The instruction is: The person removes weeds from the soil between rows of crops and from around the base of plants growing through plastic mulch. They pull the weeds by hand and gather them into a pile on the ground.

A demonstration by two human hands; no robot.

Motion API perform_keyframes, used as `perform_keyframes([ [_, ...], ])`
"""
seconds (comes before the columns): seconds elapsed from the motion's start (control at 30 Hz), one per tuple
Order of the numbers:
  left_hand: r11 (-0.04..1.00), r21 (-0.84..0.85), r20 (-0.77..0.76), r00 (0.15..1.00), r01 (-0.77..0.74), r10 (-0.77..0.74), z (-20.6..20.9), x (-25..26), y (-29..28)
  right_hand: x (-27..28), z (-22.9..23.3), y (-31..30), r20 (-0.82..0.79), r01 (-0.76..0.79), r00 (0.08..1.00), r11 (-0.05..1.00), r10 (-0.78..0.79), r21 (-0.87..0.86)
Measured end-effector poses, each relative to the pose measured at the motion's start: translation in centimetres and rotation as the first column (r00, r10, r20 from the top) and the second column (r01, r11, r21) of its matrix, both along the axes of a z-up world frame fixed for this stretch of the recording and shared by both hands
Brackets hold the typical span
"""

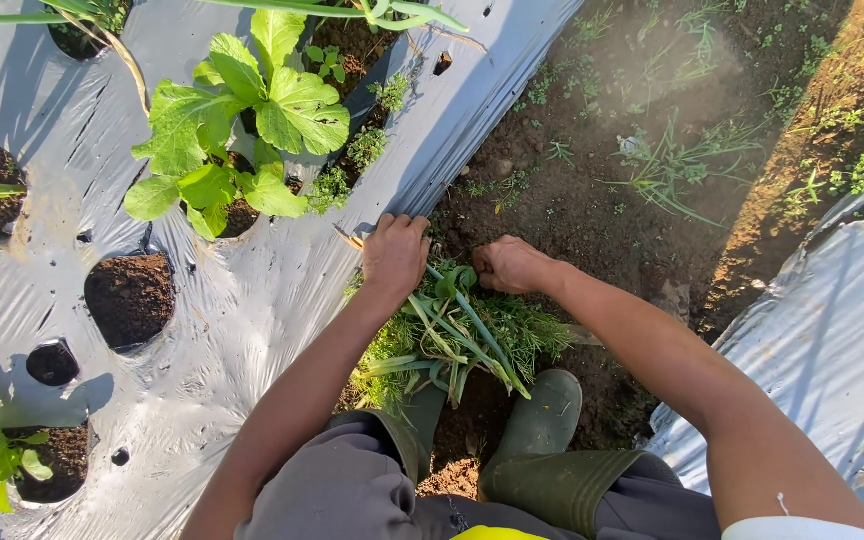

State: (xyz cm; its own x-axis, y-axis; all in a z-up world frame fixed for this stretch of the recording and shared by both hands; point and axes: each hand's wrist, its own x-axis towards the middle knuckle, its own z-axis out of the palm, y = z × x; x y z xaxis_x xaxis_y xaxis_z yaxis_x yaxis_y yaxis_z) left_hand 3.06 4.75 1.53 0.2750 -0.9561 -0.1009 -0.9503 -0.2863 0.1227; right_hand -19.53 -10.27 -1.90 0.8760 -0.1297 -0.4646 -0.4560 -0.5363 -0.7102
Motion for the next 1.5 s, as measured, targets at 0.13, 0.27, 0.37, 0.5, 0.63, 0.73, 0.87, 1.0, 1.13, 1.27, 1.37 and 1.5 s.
perform_keyframes([
  [0.13,1.000,0.014,-0.026,1.000,-0.010,0.010,1.8,0.4,-0.3,2.7,3.8,0.5,0.027,0.083,0.996,0.996,-0.082,-0.021],
  [0.27,1.000,0.002,-0.071,0.997,-0.022,0.022,0.0,0.7,-0.3,4.8,3.9,1.2,0.135,0.310,0.944,0.950,-0.302,-0.046],
  [0.37,0.999,-0.002,-0.106,0.993,-0.049,0.049,0.4,1.2,-0.4,6.4,4.8,2.2,0.142,0.356,0.931,0.923,-0.337,-0.145],
  [0.5,0.998,0.033,-0.185,0.981,-0.061,0.066,-0.2,1.7,-0.5,7.9,-0.6,2.7,0.072,0.304,0.952,0.898,-0.297,-0.316],
  [0.63,0.997,0.039,-0.218,0.973,-0.069,0.076,-1.8,2.2,-0.4,7.4,-1.7,3.1,0.132,0.321,0.946,0.920,-0.298,-0.224],
  [0.73,0.994,0.070,-0.234,0.967,-0.081,0.095,-0.5,2.2,-0.6,7.1,-0.1,2.8,0.078,0.424,0.904,0.904,-0.420,-0.052],
  [0.87,0.991,0.096,-0.287,0.951,-0.093,0.117,0.5,2.4,-0.5,7.0,-0.3,2.3,0.132,0.537,0.823,0.832,-0.552,0.138],
  [1.0,0.986,0.134,-0.339,0.930,-0.102,0.142,0.6,2.6,-0.5,7.9,1.3,2.3,0.109,0.591,0.767,0.763,-0.632,0.264],
  [1.13,0.980,0.174,-0.342,0.928,-0.095,0.151,3.0,2.5,-0.7,9.1,2.1,2.5,0.005,0.625,0.765,0.744,-0.644,0.237],
  [1.27,0.985,0.169,-0.368,0.924,-0.042,0.102,4.4,2.3,-0.4,10.1,1.5,2.5,-0.092,0.677,0.734,0.715,-0.673,0.175],
  [1.37,0.987,0.159,-0.369,0.926,-0.017,0.076,4.9,2.0,-0.5,10.3,-0.5,1.7,-0.136,0.683,0.731,0.714,-0.669,0.154],
  [1.5,0.985,0.173,-0.372,0.925,-0.014,0.078,4.1,2.0,-0.2,10.6,-0.7,1.4,-0.182,0.681,0.732,0.712,-0.657,0.170],
])
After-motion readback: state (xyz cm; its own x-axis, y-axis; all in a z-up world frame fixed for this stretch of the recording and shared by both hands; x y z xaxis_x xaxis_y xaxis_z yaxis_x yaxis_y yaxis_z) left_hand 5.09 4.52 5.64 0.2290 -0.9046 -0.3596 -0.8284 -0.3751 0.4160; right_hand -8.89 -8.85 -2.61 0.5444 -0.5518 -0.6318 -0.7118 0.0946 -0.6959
